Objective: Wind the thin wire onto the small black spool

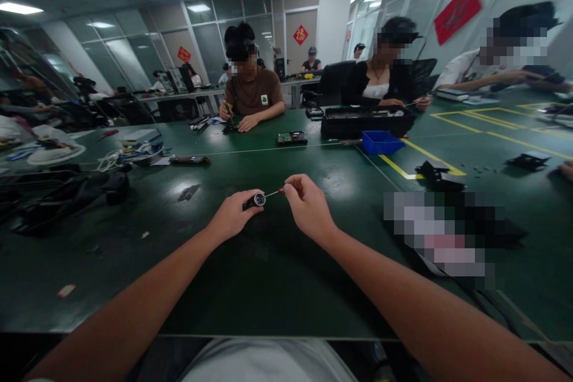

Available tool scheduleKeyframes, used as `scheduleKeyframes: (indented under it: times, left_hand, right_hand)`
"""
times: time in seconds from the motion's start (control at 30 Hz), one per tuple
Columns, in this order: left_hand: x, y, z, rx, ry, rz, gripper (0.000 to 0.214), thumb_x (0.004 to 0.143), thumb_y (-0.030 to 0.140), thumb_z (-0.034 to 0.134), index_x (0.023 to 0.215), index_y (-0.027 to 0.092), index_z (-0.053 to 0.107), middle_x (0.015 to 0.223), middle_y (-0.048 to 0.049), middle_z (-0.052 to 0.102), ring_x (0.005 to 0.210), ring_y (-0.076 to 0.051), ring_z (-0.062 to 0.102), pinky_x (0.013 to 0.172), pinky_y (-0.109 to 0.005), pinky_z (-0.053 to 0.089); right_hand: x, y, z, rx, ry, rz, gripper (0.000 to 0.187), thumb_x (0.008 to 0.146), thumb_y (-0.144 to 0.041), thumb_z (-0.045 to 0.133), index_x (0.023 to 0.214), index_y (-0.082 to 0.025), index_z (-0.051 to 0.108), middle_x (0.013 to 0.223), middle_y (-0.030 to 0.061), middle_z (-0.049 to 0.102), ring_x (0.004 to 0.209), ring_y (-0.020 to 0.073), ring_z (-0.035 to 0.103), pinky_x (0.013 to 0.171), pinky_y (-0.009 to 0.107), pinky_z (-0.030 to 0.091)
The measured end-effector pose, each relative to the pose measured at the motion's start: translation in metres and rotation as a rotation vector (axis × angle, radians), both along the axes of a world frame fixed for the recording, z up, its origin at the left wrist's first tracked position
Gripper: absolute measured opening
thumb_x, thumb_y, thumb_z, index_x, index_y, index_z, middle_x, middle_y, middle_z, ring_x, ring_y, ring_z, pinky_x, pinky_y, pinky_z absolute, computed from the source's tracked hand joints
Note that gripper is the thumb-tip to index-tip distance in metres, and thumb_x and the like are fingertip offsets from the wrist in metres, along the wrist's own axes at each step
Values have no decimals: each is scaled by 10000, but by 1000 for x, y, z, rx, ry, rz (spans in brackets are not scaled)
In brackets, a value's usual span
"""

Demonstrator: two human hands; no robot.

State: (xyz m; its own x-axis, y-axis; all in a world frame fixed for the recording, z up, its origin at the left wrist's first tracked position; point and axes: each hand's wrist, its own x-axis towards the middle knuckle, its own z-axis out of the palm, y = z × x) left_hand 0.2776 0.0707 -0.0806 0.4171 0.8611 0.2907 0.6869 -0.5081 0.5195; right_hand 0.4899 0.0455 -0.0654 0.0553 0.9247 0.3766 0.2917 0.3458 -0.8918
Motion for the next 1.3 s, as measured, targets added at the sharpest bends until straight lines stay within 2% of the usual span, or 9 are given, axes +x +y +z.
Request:
scheduleKeyframes:
  times: [0.13, 0.17, 0.23, 0.3, 0.4, 0.6, 0.93, 1.07, 1.3]
  left_hand:
    - [-1, 0, 2, 105, 8, -41, 356, 918, 272, 623, 1272, 256, 591, 1218, -43, 652, 1144, -232, 550, 1017, -404, 424]
    - [-1, 1, 2, 107, 18, -45, 359, 916, 266, 625, 1273, 252, 591, 1218, -46, 650, 1144, -231, 547, 1017, -400, 424]
    - [-1, 4, 0, 71, 53, -37, 351, 907, 252, 635, 1256, 246, 605, 1173, -47, 662, 1092, -232, 563, 979, -390, 441]
    - [-2, 7, -3, 37, 81, -30, 338, 900, 249, 644, 1238, 246, 618, 1130, -42, 671, 1039, -233, 573, 940, -380, 450]
    - [-1, 8, -6, 44, 83, -34, 325, 900, 256, 645, 1224, 257, 622, 1124, -36, 668, 1034, -234, 570, 933, -373, 443]
    - [1, 4, -3, 52, 85, -52, 308, 905, 257, 637, 1213, 262, 623, 1098, -31, 670, 1007, -229, 569, 895, -366, 443]
    - [2, 4, -6, 53, 119, -49, 389, 909, 277, 635, 1293, 240, 587, 1143, -57, 664, 1059, -240, 569, 940, -388, 443]
    - [1, 6, -8, 29, 152, -46, 321, 909, 275, 630, 1228, 251, 618, 1078, -49, 672, 1022, -244, 579, 911, -394, 456]
    - [-1, 9, -3, -22, -50, 52, 270, 882, 233, 649, 1148, 196, 621, 1158, -65, 649, 1067, -224, 591, 966, -380, 458]
  right_hand:
    - [6, 13, -2, -165, 344, 71, 275, 911, -478, 499, 880, -218, 581, 762, 47, 638, 689, 196, 624, 735, 401, 559]
    - [9, 17, -3, -214, 386, 84, 279, 906, -486, 506, 841, -223, 568, 719, 41, 617, 646, 192, 608, 724, 407, 570]
    - [14, 25, -8, -214, 407, 28, 260, 890, -478, 545, 828, -227, 564, 737, 43, 614, 639, 184, 598, 705, 395, 577]
    - [17, 29, -13, -178, 372, -17, 264, 893, -482, 545, 849, -222, 573, 767, 43, 624, 660, 180, 603, 689, 374, 568]
    - [15, 28, -17, -128, 310, -4, 283, 908, -486, 526, 886, -210, 587, 783, 38, 643, 672, 172, 613, 678, 352, 543]
    - [8, 14, -7, -26, 149, -5, 277, 932, -460, 511, 911, -198, 598, 781, 33, 651, 690, 174, 616, 687, 347, 506]
    - [5, 2, 0, 107, -223, -28, 214, 978, -393, 437, 949, -229, 573, 771, 36, 675, 724, 203, 647, 688, 341, 472]
    - [6, 3, 1, 149, -357, -41, 192, 967, -354, 429, 952, -227, 571, 795, 47, 685, 720, 211, 643, 679, 342, 455]
    - [8, 6, 1, 131, -350, -96, 203, 977, -355, 420, 949, -222, 571, 775, 44, 666, 698, 209, 631, 640, 331, 435]
